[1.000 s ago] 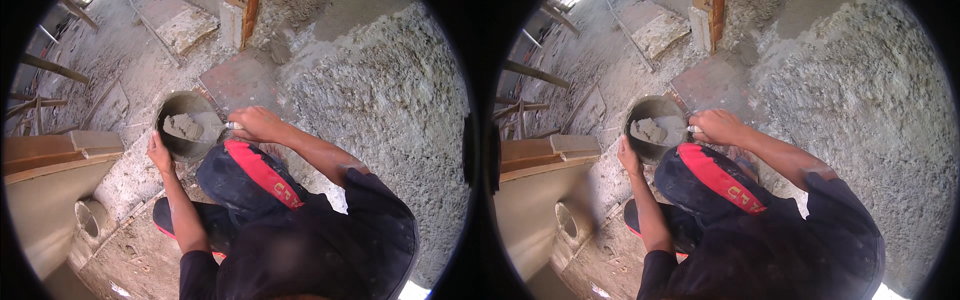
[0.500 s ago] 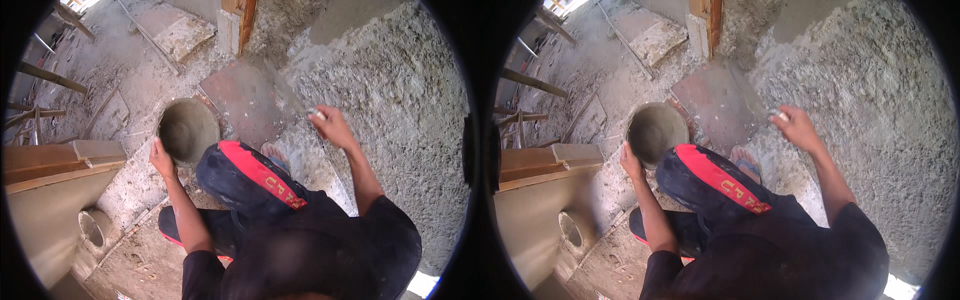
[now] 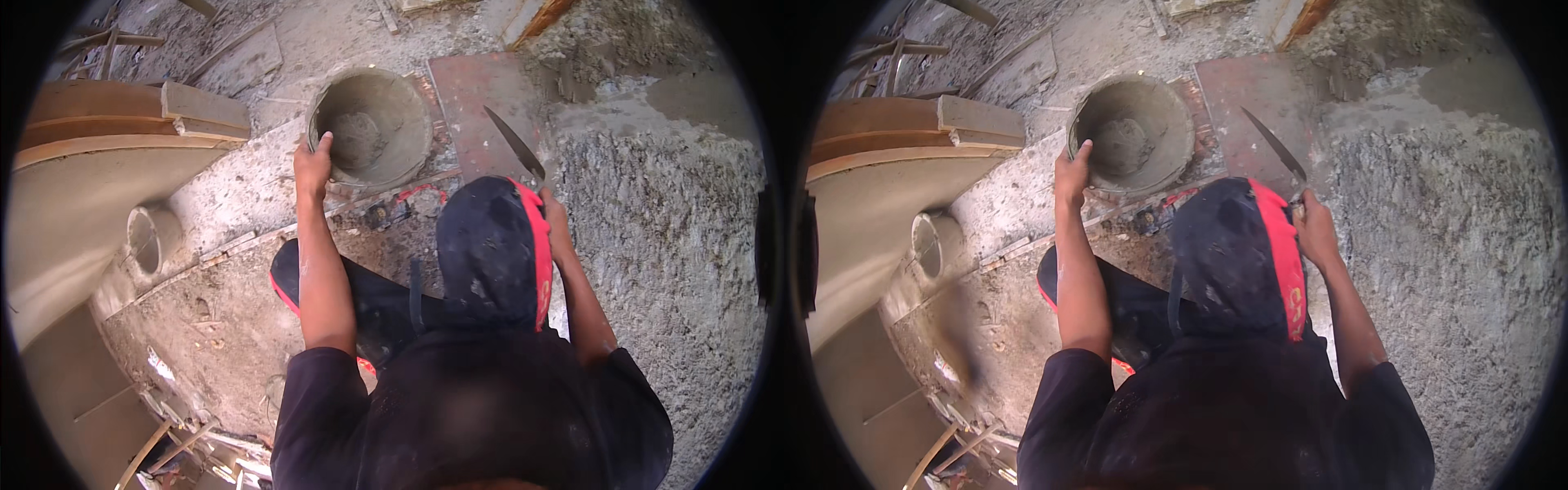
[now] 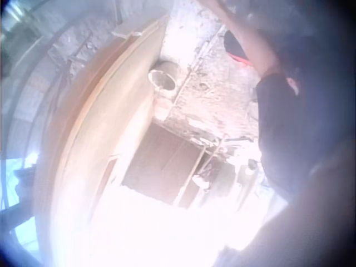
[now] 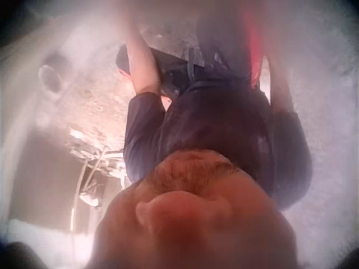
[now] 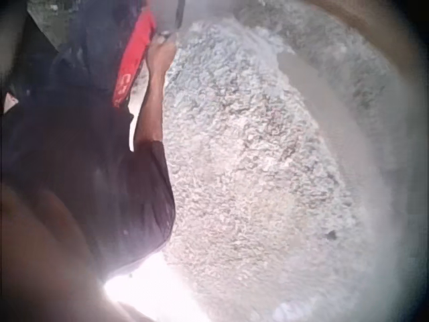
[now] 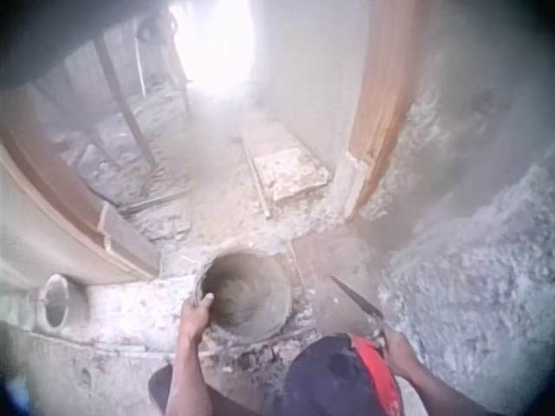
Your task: The person mixes plaster in a bucket with water and uses a trowel to apply the mixture to a concrete wall surface.
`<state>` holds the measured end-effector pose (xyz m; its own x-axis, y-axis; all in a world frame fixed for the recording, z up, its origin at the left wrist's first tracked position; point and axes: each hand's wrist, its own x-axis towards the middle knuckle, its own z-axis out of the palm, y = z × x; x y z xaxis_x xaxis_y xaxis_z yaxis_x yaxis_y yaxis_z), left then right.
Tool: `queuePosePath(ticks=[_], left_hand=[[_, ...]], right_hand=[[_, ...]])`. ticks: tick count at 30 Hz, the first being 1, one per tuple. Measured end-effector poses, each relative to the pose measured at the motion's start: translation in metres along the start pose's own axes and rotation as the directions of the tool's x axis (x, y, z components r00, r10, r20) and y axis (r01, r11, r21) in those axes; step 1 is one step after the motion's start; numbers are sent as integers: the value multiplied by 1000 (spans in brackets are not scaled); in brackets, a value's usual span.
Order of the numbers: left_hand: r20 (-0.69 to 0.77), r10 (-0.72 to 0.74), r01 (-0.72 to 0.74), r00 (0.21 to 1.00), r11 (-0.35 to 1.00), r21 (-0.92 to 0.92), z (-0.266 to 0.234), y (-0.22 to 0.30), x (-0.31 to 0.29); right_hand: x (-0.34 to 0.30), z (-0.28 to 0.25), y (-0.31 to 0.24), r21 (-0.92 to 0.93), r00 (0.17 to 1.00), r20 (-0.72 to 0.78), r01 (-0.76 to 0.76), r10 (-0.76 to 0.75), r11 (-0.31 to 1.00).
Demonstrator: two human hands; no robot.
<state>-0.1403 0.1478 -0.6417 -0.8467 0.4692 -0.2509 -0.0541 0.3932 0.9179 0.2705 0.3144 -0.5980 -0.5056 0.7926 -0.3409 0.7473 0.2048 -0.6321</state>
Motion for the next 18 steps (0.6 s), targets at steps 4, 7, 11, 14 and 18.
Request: queuePosePath(ticks=[4, 7, 11, 14, 18], left_hand=[[13, -79, 79, 997, 997, 5, -27, -9, 12], [88, 12, -30, 996, 978, 206, 14, 23, 20], [317, 59, -240, 947, 785, 571, 7, -8, 83], [384, 156, -329, 910, 836, 439, -10, -37, 116], [152, -46, 14, 987, 978, 206, -68, -111, 235]], right_hand=[[-7, 15, 38, 104, 982, 41, -188, 185, 977], [-64, -1, 33, 113, 918, -8, -392, 396, 913], [-182, 15, 61, 147, 808, -247, -515, 535, 845], [-298, 35, 58, 261, 611, -369, -655, 700, 709], [-433, 85, 23, 463, 302, -484, -709, 822, 533]])
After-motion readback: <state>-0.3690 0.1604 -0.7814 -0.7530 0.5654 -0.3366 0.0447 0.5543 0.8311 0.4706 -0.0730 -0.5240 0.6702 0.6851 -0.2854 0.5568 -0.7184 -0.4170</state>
